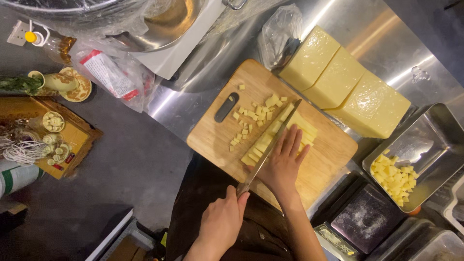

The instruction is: The person slices a block of cheese into thin strips on a wooden cutting board, then stacks the strips and dices them into small cubes. The diced cheese is placed into a metal tray.

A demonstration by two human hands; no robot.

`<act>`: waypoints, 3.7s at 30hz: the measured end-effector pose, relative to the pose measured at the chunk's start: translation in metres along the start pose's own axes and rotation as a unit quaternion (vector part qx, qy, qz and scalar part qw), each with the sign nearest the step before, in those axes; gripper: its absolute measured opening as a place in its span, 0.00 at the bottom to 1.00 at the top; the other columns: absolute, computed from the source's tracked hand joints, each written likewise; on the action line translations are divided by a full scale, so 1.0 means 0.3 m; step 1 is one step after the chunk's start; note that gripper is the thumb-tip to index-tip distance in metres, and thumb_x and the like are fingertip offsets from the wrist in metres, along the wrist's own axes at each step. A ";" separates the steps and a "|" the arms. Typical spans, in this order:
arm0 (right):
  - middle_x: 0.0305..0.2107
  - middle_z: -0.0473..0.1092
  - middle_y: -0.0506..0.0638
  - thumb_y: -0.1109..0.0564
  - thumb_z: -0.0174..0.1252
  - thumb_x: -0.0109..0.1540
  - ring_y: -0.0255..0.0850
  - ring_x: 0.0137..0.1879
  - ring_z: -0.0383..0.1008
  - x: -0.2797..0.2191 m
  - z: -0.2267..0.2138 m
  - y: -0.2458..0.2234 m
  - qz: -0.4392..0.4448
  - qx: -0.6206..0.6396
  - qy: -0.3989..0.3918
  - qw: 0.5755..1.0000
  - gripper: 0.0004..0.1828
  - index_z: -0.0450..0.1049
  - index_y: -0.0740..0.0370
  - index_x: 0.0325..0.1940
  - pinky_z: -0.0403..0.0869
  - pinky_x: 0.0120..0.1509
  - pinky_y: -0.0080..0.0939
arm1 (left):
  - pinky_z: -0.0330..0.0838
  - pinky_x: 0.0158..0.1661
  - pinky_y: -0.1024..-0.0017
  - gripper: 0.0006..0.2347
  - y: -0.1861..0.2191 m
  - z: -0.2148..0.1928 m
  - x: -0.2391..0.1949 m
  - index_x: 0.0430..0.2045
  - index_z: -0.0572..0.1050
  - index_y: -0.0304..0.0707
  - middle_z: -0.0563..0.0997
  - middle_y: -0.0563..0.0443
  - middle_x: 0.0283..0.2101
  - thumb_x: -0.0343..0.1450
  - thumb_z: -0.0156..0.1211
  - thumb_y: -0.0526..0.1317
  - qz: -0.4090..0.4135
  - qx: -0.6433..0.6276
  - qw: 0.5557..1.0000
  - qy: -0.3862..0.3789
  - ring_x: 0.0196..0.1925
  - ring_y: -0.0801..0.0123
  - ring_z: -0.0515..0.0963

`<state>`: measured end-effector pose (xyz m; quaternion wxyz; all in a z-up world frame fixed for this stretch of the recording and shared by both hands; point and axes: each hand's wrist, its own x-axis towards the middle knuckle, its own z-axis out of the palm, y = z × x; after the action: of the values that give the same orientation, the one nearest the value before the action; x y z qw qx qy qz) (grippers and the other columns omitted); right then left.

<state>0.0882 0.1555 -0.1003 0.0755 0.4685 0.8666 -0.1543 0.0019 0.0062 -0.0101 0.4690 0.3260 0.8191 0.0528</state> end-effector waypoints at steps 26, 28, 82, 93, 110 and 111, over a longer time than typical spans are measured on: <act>0.74 0.37 0.73 0.24 0.73 0.35 0.68 0.80 0.33 -0.002 -0.001 0.012 -0.017 0.005 0.011 1.000 0.82 0.43 0.76 0.75 0.36 0.76 0.79 | 0.80 0.27 0.53 0.18 -0.103 0.004 -0.037 0.39 0.67 0.43 0.80 0.40 0.19 0.77 0.41 0.58 -0.088 0.058 0.992 -0.072 0.26 0.45 0.84; 0.74 0.37 0.74 0.25 0.73 0.36 0.69 0.80 0.33 0.002 -0.006 0.012 -0.023 -0.009 0.008 1.000 0.82 0.43 0.76 0.76 0.36 0.75 0.79 | 0.79 0.29 0.51 0.18 -0.116 0.007 -0.020 0.41 0.67 0.43 0.81 0.39 0.21 0.77 0.41 0.58 -0.095 0.025 0.990 -0.101 0.28 0.43 0.84; 0.77 0.45 0.58 0.47 0.62 0.59 0.62 0.82 0.41 -0.055 0.130 -0.059 -0.263 0.094 0.107 0.954 0.49 0.47 0.58 0.79 0.35 0.82 0.72 | 0.76 0.40 0.46 0.22 -0.313 0.214 0.234 0.38 0.78 0.36 0.82 0.32 0.32 0.76 0.46 0.58 -0.001 -0.109 0.994 0.001 0.38 0.37 0.82; 0.74 0.48 0.68 0.39 0.70 0.52 0.61 0.80 0.47 -0.064 0.117 0.035 -0.191 -0.020 0.079 0.978 0.60 0.50 0.76 0.74 0.50 0.81 0.58 | 0.76 0.35 0.48 0.24 -0.330 0.225 0.233 0.32 0.78 0.35 0.82 0.34 0.26 0.76 0.45 0.59 0.022 -0.121 0.992 0.016 0.34 0.39 0.83; 0.74 0.46 0.68 0.40 0.66 0.55 0.61 0.80 0.44 -0.057 0.080 0.004 -0.177 -0.049 0.066 0.981 0.57 0.49 0.76 0.75 0.48 0.81 0.58 | 0.74 0.37 0.45 0.23 -0.330 0.200 0.190 0.34 0.79 0.35 0.81 0.31 0.29 0.75 0.45 0.57 0.041 -0.130 0.988 0.070 0.36 0.34 0.81; 0.74 0.46 0.69 0.40 0.66 0.55 0.62 0.80 0.43 -0.047 0.074 -0.001 -0.179 -0.055 0.071 0.980 0.57 0.48 0.76 0.75 0.47 0.81 0.58 | 0.75 0.37 0.46 0.23 -0.327 0.188 0.208 0.34 0.79 0.35 0.82 0.31 0.29 0.75 0.45 0.58 0.038 -0.137 0.988 0.061 0.36 0.35 0.81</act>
<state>0.0952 0.1367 -0.1173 0.0106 0.3104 0.9468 -0.0840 -0.0220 -0.0465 -0.1254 0.4561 0.2862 0.8181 0.2018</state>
